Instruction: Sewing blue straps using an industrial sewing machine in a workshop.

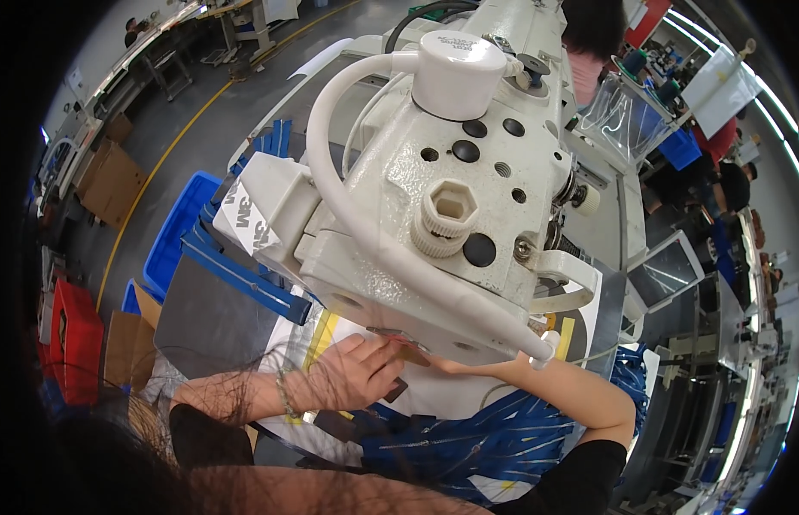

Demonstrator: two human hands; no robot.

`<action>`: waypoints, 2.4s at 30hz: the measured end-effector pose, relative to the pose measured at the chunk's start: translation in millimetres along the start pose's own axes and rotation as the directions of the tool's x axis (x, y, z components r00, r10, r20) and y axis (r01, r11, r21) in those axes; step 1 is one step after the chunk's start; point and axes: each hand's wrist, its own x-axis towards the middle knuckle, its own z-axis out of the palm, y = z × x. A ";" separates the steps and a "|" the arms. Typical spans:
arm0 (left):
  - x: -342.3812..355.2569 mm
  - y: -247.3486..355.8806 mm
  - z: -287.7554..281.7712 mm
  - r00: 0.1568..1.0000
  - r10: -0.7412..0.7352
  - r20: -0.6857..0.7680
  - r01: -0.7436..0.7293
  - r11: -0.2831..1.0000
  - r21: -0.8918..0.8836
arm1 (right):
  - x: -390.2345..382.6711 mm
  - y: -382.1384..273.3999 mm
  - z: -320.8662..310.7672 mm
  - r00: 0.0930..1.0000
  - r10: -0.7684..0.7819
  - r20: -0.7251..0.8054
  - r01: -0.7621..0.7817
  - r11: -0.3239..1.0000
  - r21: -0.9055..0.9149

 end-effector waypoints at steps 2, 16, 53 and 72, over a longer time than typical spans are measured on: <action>0.6 -3.0 0.3 0.999 -0.008 -0.033 0.007 1.000 -0.030 | -8.1 -4.4 -4.1 0.997 0.080 0.010 -0.081 0.984 0.156; 3.1 -20.9 -18.3 0.975 0.072 -0.211 -0.055 0.995 0.083 | -19.6 -24.0 -16.0 0.899 0.406 0.164 -0.394 0.584 0.710; 40.9 -8.0 9.1 0.917 -0.298 0.265 0.280 0.954 0.105 | -28.5 -15.0 -1.0 0.817 0.576 -0.031 -0.363 0.556 0.747; 24.8 -14.1 20.7 0.885 -0.441 0.151 0.461 0.874 -0.150 | -34.1 -25.1 7.3 0.869 0.424 0.255 -0.410 0.328 0.851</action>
